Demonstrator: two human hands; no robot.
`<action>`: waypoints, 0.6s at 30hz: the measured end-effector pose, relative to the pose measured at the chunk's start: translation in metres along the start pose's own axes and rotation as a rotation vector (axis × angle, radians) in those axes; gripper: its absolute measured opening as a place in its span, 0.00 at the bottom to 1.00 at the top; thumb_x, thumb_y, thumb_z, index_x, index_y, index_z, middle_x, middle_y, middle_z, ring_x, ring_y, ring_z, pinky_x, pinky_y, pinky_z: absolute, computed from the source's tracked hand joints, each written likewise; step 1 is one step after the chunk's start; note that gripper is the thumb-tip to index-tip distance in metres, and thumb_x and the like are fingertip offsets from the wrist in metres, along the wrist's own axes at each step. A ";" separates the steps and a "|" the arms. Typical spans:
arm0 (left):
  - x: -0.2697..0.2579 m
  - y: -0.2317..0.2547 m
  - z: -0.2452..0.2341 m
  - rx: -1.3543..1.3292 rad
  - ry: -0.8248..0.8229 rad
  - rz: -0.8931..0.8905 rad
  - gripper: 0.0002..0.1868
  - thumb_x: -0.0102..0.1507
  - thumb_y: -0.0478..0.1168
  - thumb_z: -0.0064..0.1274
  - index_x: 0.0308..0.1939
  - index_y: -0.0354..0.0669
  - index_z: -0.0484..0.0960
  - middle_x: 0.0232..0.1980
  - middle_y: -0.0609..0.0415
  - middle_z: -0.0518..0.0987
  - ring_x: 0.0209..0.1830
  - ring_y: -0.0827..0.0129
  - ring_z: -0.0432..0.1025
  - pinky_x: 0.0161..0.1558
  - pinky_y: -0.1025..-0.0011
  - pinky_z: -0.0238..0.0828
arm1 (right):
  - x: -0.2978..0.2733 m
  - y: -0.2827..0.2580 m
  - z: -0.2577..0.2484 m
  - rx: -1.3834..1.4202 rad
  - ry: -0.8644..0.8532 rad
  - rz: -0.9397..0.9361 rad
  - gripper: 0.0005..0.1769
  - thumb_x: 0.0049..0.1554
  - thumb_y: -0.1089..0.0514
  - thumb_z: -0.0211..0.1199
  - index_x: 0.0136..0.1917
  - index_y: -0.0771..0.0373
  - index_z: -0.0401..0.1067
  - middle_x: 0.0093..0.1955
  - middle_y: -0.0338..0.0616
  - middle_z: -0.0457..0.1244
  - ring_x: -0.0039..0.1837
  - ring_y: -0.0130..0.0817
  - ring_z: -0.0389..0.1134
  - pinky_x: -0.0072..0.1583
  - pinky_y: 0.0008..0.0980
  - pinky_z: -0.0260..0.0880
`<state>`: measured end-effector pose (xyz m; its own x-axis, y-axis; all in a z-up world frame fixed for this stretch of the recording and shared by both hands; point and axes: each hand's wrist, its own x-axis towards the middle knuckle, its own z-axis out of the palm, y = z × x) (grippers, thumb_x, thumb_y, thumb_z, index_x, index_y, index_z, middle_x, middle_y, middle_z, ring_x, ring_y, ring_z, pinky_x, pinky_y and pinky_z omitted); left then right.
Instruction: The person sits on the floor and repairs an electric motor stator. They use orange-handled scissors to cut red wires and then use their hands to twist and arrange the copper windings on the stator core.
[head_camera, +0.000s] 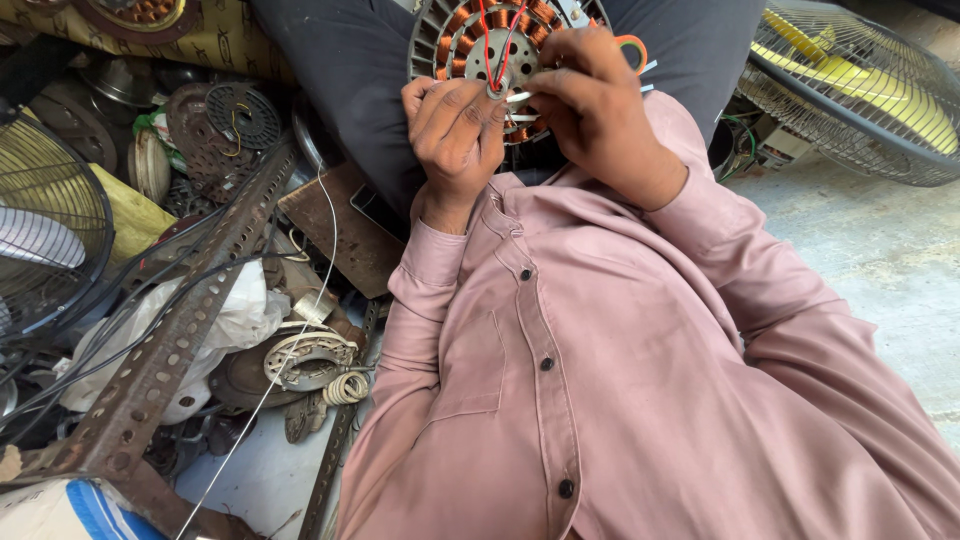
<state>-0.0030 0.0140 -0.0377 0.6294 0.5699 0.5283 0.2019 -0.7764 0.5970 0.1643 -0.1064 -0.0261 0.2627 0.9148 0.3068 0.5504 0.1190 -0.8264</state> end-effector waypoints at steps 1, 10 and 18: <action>0.001 0.000 0.000 -0.001 0.001 0.002 0.05 0.61 0.33 0.64 0.40 0.39 0.86 0.39 0.55 0.82 0.41 0.65 0.77 0.52 0.62 0.64 | 0.001 0.000 -0.002 0.048 0.008 0.022 0.14 0.57 0.72 0.72 0.56 0.68 0.75 0.65 0.50 0.61 0.63 0.46 0.64 0.62 0.38 0.67; 0.004 0.002 0.000 -0.015 0.004 -0.015 0.06 0.62 0.34 0.65 0.43 0.42 0.87 0.39 0.57 0.82 0.40 0.66 0.76 0.51 0.63 0.63 | 0.000 0.000 0.007 0.076 0.058 0.085 0.15 0.56 0.69 0.79 0.56 0.63 0.80 0.64 0.48 0.60 0.61 0.40 0.62 0.56 0.30 0.66; 0.012 0.005 -0.006 -0.054 -0.016 -0.013 0.07 0.59 0.32 0.66 0.41 0.40 0.87 0.38 0.57 0.83 0.38 0.67 0.76 0.49 0.65 0.62 | 0.003 -0.008 -0.005 0.092 0.034 0.073 0.21 0.53 0.64 0.80 0.59 0.65 0.79 0.63 0.50 0.60 0.61 0.42 0.62 0.60 0.36 0.65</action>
<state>0.0010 0.0183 -0.0250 0.6392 0.5751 0.5105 0.1701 -0.7532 0.6355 0.1646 -0.1062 -0.0161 0.3274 0.9088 0.2586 0.4537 0.0889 -0.8867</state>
